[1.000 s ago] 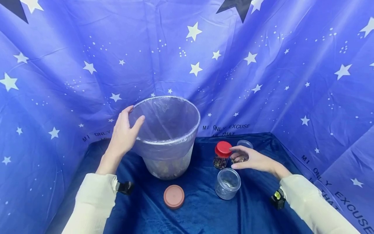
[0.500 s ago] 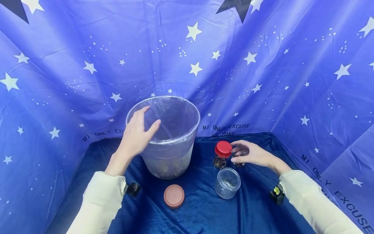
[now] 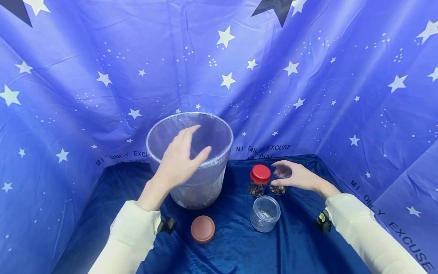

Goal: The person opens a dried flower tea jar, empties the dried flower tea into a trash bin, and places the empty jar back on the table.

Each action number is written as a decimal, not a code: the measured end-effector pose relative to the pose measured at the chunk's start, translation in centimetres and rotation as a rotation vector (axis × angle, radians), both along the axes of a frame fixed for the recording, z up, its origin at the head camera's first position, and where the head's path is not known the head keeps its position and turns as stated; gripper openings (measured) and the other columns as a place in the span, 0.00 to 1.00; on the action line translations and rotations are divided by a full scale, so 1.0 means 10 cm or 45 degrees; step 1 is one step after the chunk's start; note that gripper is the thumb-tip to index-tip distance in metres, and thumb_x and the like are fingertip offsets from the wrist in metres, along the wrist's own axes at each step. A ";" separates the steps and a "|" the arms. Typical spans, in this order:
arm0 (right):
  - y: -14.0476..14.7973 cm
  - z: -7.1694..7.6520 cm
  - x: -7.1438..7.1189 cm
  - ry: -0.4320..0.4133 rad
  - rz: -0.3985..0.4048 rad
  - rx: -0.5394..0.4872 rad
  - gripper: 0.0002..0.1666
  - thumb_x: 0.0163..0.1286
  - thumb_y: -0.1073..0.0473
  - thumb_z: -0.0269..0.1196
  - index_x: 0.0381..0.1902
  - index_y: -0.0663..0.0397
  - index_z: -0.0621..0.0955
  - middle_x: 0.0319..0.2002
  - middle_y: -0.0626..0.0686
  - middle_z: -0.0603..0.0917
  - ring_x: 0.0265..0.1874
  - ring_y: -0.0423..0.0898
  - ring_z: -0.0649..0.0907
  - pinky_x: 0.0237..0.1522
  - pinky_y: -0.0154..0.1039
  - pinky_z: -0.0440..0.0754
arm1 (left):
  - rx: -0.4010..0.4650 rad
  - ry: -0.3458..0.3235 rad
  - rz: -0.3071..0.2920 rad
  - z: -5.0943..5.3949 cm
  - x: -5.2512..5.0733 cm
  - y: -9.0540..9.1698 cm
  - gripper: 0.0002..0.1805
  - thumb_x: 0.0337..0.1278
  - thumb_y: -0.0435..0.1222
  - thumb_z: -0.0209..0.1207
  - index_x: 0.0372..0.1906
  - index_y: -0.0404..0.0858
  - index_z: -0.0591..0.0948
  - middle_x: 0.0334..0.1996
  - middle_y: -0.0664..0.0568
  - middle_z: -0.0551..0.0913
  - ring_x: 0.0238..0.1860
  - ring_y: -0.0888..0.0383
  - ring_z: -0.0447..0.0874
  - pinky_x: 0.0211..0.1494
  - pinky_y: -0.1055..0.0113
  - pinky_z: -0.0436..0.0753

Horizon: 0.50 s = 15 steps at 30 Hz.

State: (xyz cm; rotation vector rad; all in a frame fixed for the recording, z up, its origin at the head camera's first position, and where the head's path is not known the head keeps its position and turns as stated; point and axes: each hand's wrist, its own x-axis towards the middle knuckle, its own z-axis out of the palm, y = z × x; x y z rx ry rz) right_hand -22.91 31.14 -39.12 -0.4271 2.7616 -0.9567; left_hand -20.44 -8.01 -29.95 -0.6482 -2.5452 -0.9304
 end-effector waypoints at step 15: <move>-0.04 -0.05 -0.08 0.174 -0.003 0.235 0.57 0.50 0.38 0.74 0.71 0.57 0.65 0.62 0.66 0.76 0.64 0.65 0.70 0.62 0.68 0.66 | -0.060 0.106 -0.222 -0.05 0.16 0.48 0.36 0.63 0.52 0.56 0.72 0.41 0.65 0.68 0.47 0.70 0.69 0.50 0.69 0.72 0.52 0.69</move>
